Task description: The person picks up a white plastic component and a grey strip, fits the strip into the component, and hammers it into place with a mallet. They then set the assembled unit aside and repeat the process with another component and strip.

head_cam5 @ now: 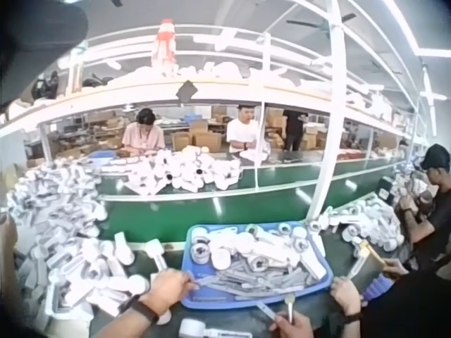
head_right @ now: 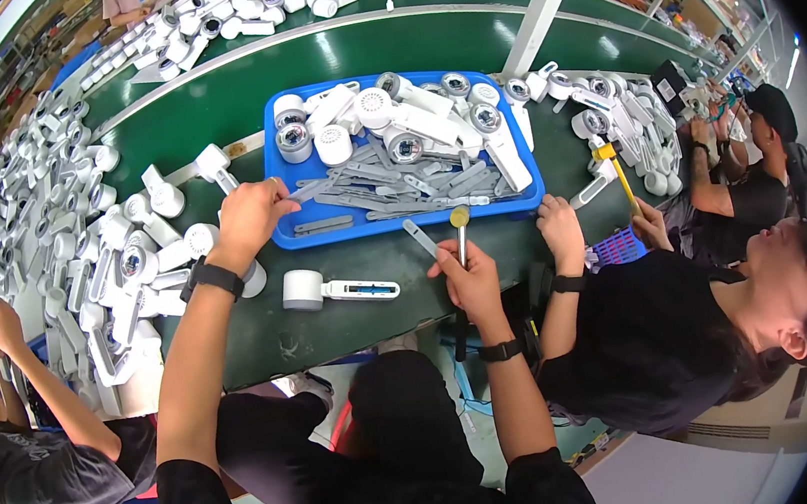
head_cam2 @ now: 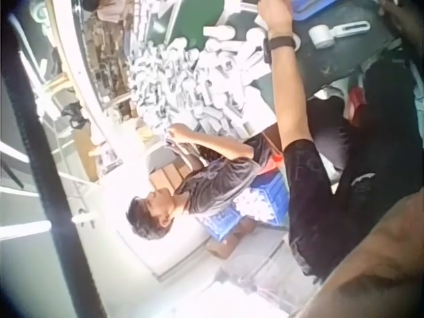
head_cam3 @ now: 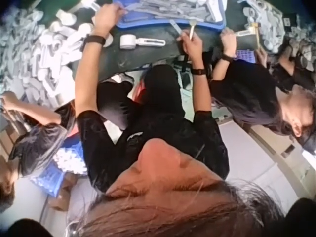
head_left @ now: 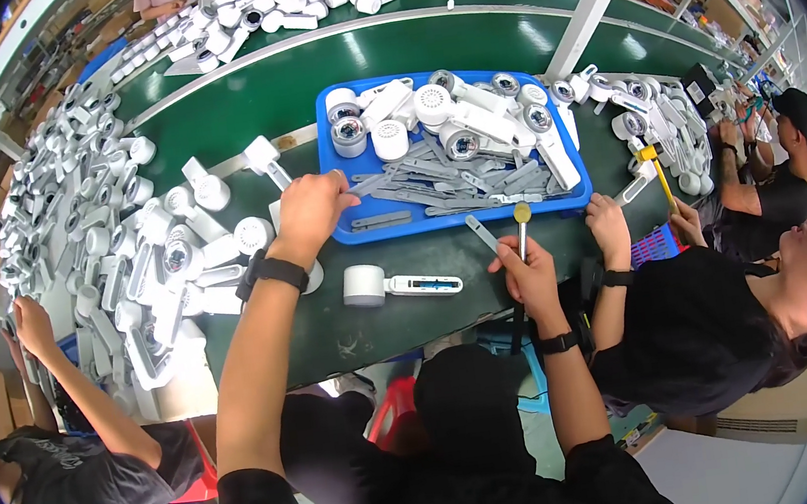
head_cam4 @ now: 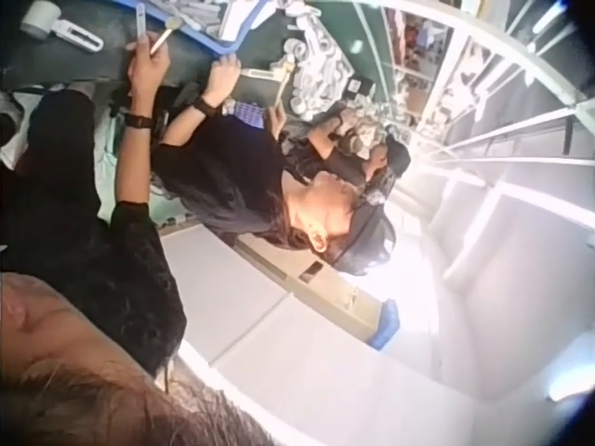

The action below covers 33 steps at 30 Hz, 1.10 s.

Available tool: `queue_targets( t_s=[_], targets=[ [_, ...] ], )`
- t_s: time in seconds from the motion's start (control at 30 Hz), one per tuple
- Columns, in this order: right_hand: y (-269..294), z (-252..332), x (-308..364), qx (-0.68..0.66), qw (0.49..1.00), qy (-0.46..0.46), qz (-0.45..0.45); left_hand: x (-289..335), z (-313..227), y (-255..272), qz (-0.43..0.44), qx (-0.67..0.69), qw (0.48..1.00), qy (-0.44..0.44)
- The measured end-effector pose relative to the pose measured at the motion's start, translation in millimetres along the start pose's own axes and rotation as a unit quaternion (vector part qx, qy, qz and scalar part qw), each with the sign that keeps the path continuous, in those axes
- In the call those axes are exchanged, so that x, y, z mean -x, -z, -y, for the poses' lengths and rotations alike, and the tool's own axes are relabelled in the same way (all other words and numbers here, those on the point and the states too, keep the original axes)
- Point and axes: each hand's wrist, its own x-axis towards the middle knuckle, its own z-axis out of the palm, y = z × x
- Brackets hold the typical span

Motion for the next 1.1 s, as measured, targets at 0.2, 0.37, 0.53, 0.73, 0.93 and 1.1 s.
queue_targets(
  t_s=[0.2,0.37,0.53,0.73,0.93,1.1],
  targets=[
    [-3,-4,2,0.010,1.000,0.016,0.009,2,-16,-4,-0.049,0.020,0.998,0.016],
    [-8,7,1,0.022,1.000,-0.010,0.010,4,-20,4,-0.102,0.057,0.993,-0.020],
    [-37,32,36,0.093,0.992,-0.010,0.085,52,-53,23,-0.089,0.250,0.964,0.032],
    [-68,33,33,0.229,0.963,0.026,0.142,113,-42,20,-0.044,0.182,0.981,-0.054],
    [-71,30,30,0.264,0.956,0.026,0.122,114,-42,6,-0.067,0.153,0.967,-0.194],
    [-66,29,21,0.318,0.937,0.052,0.133,109,-43,-12,-0.051,0.155,0.956,-0.242]
  ],
)
